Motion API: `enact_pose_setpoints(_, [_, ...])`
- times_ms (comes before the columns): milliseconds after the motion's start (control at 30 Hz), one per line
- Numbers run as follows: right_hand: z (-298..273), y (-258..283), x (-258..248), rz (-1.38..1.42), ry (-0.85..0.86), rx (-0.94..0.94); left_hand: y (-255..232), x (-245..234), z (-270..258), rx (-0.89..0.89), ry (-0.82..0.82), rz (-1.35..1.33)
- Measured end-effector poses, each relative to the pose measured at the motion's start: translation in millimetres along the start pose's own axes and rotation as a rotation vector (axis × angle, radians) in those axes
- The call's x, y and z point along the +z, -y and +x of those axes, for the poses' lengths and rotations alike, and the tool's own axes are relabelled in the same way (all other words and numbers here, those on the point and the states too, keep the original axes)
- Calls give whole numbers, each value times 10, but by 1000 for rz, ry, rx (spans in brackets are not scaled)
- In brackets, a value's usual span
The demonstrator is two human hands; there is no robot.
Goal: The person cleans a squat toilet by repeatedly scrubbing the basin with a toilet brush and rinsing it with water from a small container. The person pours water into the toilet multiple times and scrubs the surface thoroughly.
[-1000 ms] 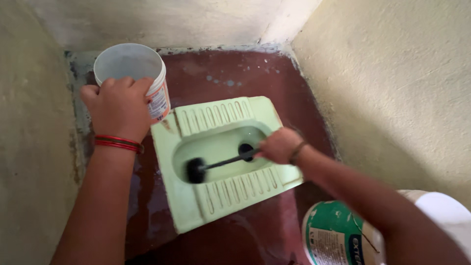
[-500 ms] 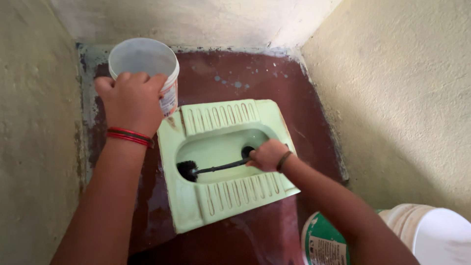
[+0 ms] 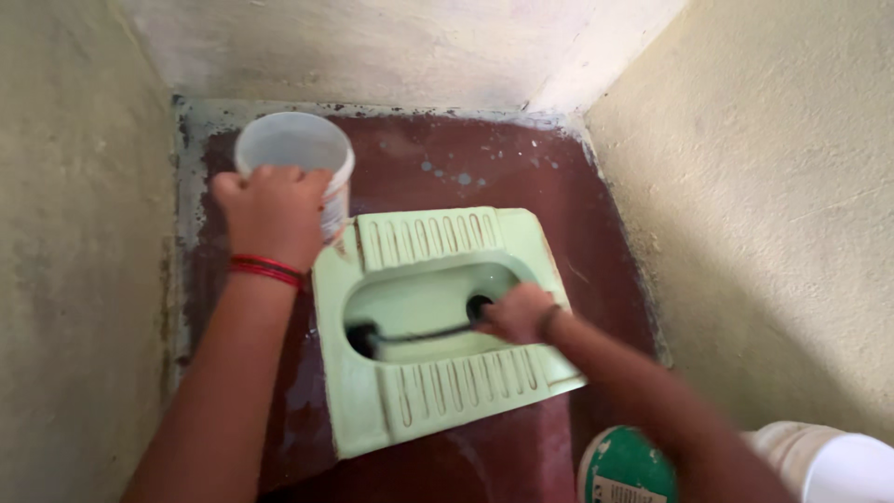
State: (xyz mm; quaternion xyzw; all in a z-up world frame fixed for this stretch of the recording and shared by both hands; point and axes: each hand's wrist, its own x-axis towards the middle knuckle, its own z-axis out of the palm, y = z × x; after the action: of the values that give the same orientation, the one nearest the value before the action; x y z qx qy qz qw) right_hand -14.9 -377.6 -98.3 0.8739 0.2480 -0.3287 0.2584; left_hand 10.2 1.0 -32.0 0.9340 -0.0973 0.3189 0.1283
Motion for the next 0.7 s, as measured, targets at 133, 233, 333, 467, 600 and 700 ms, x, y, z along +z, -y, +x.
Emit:
enact_pose_setpoints(133, [-76,-57,1,13,-89,-95,-16,-7,13,-4,8,16])
enact_pose_setpoints(233, [-356,-471,215,120,-40,-54,82,-111,14,-36,9,43])
enact_pose_setpoints(333, [-514,-778,287,-77,88,24,187,-196,38,-56,39,70])
enact_pose_setpoints(467, [-204,-308,272,-6,-49,-7,203,-115,-14,-62,-40,33])
enact_pose_setpoints(600, [133,128,120,41,-242,20,91,-53,-23,-9,-8,63])
enact_pose_setpoints(700, [220,-48,77,76,-360,237,1,-102,-23,9,20,12])
